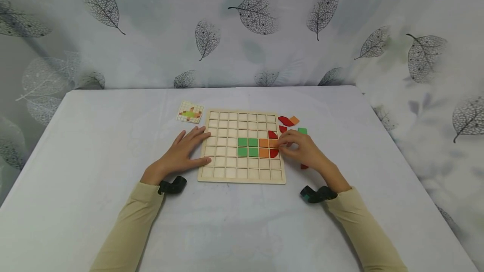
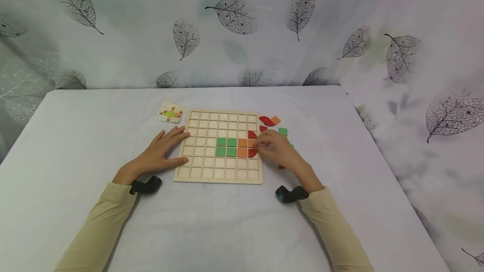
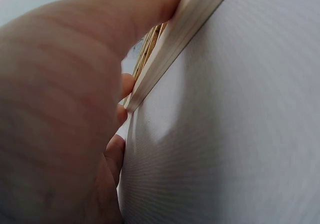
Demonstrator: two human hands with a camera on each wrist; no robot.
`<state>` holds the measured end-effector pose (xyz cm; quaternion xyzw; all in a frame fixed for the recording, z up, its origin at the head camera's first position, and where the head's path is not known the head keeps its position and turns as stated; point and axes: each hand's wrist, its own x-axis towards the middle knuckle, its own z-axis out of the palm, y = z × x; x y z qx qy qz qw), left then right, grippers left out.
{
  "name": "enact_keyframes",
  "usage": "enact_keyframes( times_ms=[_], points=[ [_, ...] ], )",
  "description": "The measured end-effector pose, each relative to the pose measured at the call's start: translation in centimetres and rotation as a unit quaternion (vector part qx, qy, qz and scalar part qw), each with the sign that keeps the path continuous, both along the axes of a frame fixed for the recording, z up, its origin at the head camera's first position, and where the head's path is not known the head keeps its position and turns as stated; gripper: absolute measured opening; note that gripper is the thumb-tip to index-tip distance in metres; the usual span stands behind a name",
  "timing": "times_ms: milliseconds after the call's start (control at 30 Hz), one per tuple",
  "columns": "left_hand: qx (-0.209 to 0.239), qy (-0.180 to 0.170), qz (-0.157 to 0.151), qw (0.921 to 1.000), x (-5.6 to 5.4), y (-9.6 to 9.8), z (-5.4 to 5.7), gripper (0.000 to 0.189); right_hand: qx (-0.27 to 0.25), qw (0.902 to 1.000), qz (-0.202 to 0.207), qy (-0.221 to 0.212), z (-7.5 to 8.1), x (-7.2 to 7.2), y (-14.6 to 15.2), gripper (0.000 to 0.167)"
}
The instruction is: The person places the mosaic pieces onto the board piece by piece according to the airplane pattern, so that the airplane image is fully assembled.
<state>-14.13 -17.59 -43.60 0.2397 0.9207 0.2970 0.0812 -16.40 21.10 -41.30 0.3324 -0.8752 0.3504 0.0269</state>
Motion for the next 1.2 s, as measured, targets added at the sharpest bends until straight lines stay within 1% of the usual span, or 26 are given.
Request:
enact_keyframes(
  times_ms=[167, 433, 600, 767, 833, 900, 1000, 1200],
  points=[
    [0.0, -0.001, -0.001, 1.0, 0.1, 0.0, 0.0, 0.078, 0.006, 0.9995, -0.013, -0.028, 0.2, 0.1, 1.4, 0.019],
    [0.006, 0.0, 0.002, 1.0, 0.1, 0.0, 0.1, 0.078, 0.041, 0.994, -0.018, -0.1, 0.6, 0.1, 3.1, 0.018],
    [0.015, 0.003, 0.002, 0.9999, 0.0, 0.0, -0.1, 0.078, 0.056, 0.9906, -0.003, -0.125, 0.9, 0.2, 4.0, 0.018],
    [0.006, -0.004, 0.003, 1.0, -0.1, 0.0, -0.1, 0.079, 0.079, 0.9823, 0.02, -0.169, 1.2, 0.2, 4.7, 0.028],
    [0.003, -0.008, 0.003, 1.0, -0.1, 0.0, -0.1, 0.079, 0.086, 0.9809, 0.025, -0.172, 1.3, 0.2, 4.8, 0.032],
    [0.001, -0.009, 0.003, 1.0, -0.1, 0.0, 0.0, 0.079, 0.089, 0.9816, 0.024, -0.167, 1.2, 0.2, 4.8, 0.032],
    [0.0, -0.01, 0.004, 0.9999, 0.0, 0.0, 0.0, 0.078, 0.085, 0.9841, 0.021, -0.155, 1.1, 0.1, 4.6, 0.03],
    [-0.004, -0.009, 0.004, 0.9999, 0.0, 0.1, 0.0, 0.078, 0.078, 0.9867, 0.0, -0.143, 0.9, 0.1, 4.4, 0.026]
  ],
)
